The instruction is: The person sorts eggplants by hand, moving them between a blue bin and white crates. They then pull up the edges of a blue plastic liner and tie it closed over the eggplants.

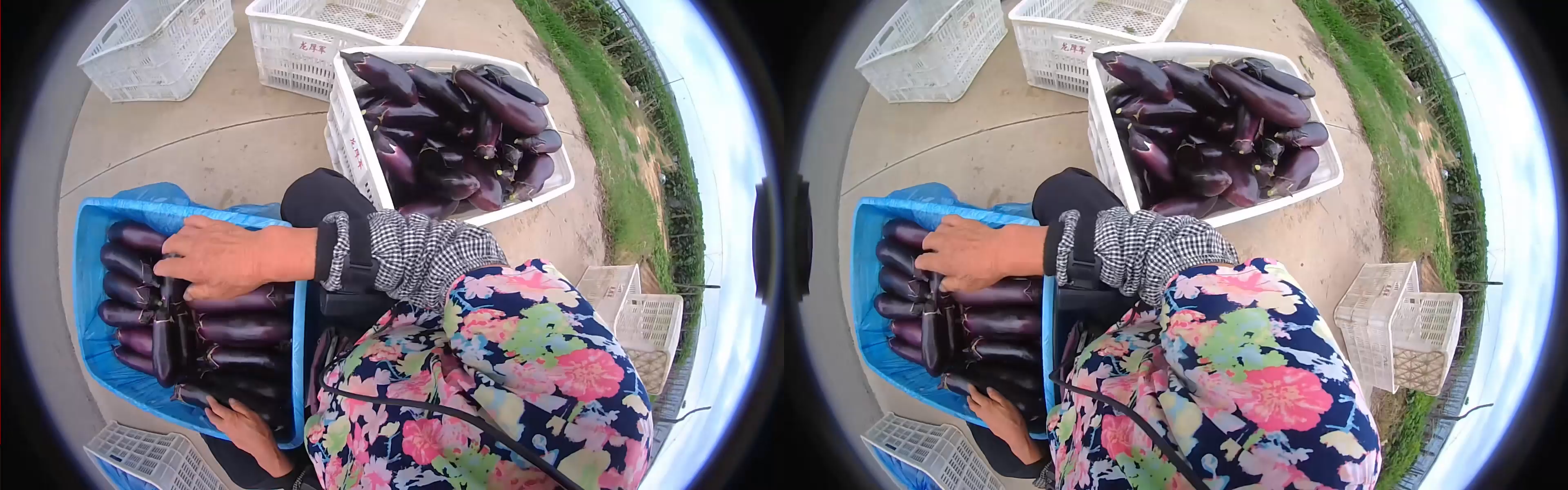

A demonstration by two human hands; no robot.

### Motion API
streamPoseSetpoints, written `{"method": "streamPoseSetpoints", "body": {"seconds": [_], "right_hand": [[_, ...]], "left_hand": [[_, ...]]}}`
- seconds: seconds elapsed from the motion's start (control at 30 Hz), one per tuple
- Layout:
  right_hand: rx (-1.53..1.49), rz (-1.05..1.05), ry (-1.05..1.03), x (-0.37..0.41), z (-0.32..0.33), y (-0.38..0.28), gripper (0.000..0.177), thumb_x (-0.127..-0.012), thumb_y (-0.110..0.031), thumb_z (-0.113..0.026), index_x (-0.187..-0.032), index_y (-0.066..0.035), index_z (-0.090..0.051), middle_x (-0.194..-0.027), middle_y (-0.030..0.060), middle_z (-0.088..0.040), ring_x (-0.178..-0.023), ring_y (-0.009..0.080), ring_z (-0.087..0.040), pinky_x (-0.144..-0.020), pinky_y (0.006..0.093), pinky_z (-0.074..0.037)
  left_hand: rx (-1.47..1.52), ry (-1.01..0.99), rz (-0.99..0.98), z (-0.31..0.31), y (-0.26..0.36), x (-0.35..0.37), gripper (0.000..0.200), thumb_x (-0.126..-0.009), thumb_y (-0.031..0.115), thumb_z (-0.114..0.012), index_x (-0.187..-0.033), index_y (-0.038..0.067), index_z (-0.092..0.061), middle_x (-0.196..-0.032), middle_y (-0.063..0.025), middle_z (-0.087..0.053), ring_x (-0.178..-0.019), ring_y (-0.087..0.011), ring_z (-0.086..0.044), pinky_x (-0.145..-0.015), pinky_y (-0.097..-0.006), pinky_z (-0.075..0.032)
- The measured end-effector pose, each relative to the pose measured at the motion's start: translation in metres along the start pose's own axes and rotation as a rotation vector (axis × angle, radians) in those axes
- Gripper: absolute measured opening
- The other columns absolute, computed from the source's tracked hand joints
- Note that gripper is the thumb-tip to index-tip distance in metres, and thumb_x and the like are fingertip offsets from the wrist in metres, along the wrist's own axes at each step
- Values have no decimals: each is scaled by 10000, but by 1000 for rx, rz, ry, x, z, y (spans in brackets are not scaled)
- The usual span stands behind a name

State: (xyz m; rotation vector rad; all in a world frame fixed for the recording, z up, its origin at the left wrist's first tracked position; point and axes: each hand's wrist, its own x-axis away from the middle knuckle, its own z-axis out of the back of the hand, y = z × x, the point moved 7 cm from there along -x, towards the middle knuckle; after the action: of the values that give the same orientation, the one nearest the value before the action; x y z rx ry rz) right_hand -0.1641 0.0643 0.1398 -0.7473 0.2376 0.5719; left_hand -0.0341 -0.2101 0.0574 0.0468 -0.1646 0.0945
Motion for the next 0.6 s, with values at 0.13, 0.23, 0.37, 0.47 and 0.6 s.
{"method": "streamPoseSetpoints", "body": {"seconds": [0.13,0.23,0.37,0.47,0.6], "right_hand": [[328,-467,398,172,196,75,410,-851,-207,-622,-1206,-23,-534,-1149,179,-560,-1094,362,-533,-930,397,-448],[860,-792,515,316,309,99,509,-794,-284,-669,-1222,-37,-545,-1196,181,-556,-1131,348,-512,-962,422,-416],[1100,-1030,198,426,344,147,789,-672,-345,-757,-1351,-116,-427,-1320,171,-471,-1206,337,-465,-1010,433,-375],[1023,-1191,21,422,346,167,780,-639,-378,-759,-1286,-67,-454,-1233,180,-544,-1158,337,-516,-975,421,-416],[751,-1329,358,380,310,144,766,-676,-417,-721,-1279,-28,-453,-1137,179,-602,-1032,356,-581,-914,427,-457]], "left_hand": [[-168,-25,-76,-18,-23,-21,445,-892,132,-437,-1272,-99,-416,-1253,-307,-461,-1182,-450,-432,-996,-469,-372],[-102,94,-68,-30,-33,-30,449,-867,121,-439,-1255,-105,-425,-1214,-299,-482,-1155,-449,-441,-991,-473,-368],[-45,110,-44,-26,-20,-23,505,-921,245,-466,-1280,-106,-411,-1265,-305,-444,-1171,-450,-431,-1005,-473,-356],[-27,147,-85,-23,-21,-20,575,-942,352,-470,-1306,-89,-407,-1311,-311,-407,-1195,-455,-417,-1014,-479,-350],[-50,186,-100,-30,-30,-19,614,-944,424,-453,-1329,-53,-415,-1325,-313,-393,-1204,-464,-410,-1016,-496,-345]]}}
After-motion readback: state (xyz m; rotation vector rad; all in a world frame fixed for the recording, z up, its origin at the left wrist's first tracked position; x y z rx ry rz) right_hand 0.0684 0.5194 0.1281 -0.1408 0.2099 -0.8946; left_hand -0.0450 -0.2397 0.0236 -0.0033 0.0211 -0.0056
